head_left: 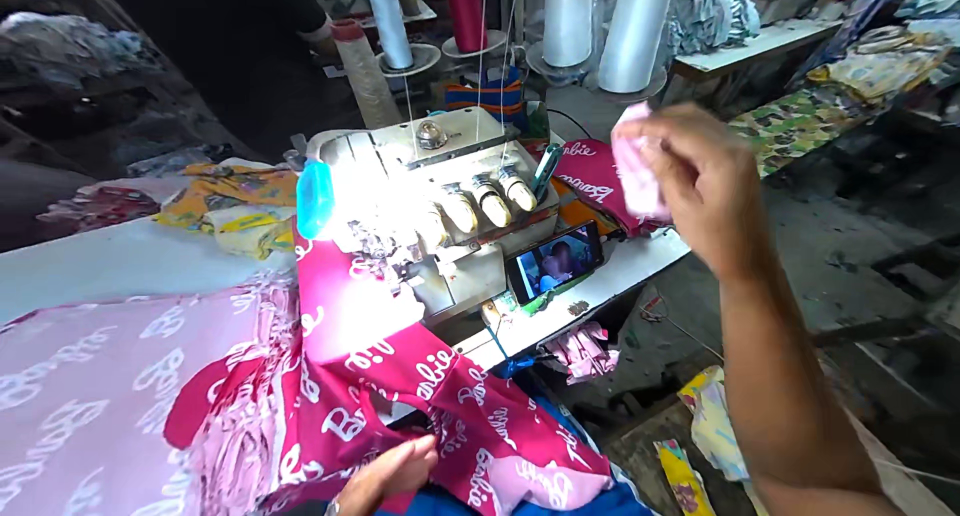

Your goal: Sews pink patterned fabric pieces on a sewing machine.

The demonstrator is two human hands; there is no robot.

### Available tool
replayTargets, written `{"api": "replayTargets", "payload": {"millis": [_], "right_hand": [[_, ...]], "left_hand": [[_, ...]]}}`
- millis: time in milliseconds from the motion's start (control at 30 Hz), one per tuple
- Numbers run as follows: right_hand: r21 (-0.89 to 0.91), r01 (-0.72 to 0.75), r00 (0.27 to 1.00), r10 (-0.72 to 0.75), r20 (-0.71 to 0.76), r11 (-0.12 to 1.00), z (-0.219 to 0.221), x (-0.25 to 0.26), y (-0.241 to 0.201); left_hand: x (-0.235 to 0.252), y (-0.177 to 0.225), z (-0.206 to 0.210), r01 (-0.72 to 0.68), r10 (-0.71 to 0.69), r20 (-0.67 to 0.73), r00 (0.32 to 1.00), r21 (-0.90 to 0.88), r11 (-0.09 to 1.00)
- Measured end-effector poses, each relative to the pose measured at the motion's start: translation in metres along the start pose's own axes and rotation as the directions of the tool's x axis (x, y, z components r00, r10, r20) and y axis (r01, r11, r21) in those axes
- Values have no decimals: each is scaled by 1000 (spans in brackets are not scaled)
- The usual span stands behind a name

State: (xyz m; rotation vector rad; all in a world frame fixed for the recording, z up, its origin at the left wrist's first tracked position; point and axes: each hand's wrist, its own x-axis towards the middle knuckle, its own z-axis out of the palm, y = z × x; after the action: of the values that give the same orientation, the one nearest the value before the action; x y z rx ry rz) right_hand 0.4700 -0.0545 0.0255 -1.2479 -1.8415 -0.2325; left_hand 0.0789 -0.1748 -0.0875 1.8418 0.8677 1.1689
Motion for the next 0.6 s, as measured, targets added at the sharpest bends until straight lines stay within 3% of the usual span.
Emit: {"api": "replayTargets", "payload": {"millis": [100, 200, 267, 333, 433, 533, 600], "right_hand": [[373, 72, 959, -166, 228, 925, 16, -37, -74], [534, 111, 900, -313, 305, 838, 58, -70, -133], [587, 60, 935, -251, 251, 808, 84, -84, -156], [670, -61, 980, -85, 183, 740, 105, -92, -168], [840, -313, 947, 77, 312, 442, 127, -107, -167], [847, -504, 859, -4, 512, 169, 143, -121, -160], [825, -563, 824, -37, 565, 52, 148, -125, -159]], "left_hand": [[30, 13, 11, -20, 17, -14, 1000, -180, 983], [41, 12, 20, 30, -29, 8, 1000, -134, 991], [35, 8, 23, 114, -119, -37, 992, -109, 987], [27, 5, 18, 181, -186, -52, 981, -80, 980], [19, 4, 7, 247, -255, -149, 955, -70, 966], [20, 3, 1, 281, -301, -270, 915, -112, 953], [23, 1, -4, 286, -318, -291, 902, -147, 947]]}}
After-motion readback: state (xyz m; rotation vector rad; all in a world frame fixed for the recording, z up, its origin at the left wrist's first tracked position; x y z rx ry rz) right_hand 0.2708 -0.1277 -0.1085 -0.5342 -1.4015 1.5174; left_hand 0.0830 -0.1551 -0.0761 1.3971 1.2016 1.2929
